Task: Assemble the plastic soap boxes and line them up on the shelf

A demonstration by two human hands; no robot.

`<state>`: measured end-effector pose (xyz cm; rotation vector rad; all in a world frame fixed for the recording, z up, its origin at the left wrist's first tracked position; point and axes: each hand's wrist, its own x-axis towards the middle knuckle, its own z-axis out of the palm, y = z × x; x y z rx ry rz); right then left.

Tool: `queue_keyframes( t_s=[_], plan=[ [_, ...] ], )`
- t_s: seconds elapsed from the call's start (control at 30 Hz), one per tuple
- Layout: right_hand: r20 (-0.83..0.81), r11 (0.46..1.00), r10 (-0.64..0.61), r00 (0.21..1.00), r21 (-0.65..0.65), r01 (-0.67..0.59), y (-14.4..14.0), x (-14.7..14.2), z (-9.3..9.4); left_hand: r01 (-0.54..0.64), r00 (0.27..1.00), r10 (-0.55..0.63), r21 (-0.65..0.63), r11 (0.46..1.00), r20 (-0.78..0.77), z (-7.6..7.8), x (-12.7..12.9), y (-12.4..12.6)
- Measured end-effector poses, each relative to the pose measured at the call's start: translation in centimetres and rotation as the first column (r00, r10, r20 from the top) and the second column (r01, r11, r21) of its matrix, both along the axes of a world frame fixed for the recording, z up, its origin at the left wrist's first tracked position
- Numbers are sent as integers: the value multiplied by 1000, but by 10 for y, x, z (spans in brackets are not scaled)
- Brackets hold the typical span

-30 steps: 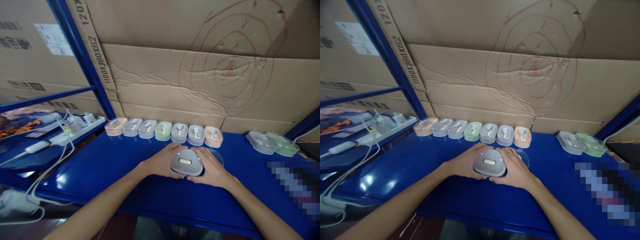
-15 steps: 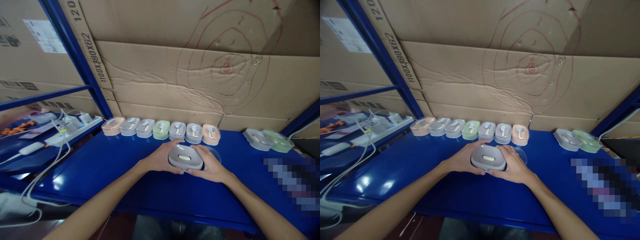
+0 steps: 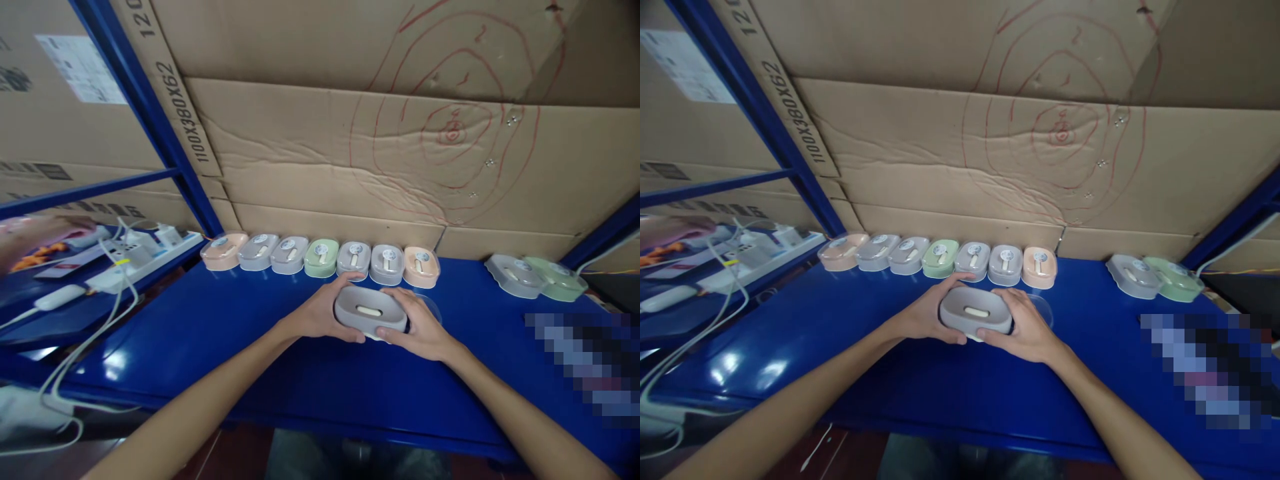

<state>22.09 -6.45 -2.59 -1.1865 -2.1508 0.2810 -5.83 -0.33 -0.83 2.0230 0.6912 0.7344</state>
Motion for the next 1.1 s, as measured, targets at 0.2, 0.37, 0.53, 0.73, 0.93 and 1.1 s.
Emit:
queue_keyframes(
  t_s=[0.2,0.37,0.53,0.73,0.93,1.1],
  plan=[
    [25,995,-29,999,94,27,-2,-3,-6,2,999,1,50,999,-52,2,-3,4],
    [-28,993,-28,999,114,31,-3,-6,-4,-17,1000,18,66,998,-7,2,-2,5],
    [-113,998,-23,993,49,29,-2,-3,4,-13,998,12,16,1000,56,3,1,2],
    [-180,998,-65,982,7,67,0,2,7,9,998,-9,-7,1000,63,6,0,3],
    [-288,993,-115,951,-46,107,1,4,8,39,994,-25,124,991,-109,26,-17,13],
    [-535,987,-143,833,-143,77,6,13,8,65,970,-22,175,982,-241,32,-35,22]
  ],
)
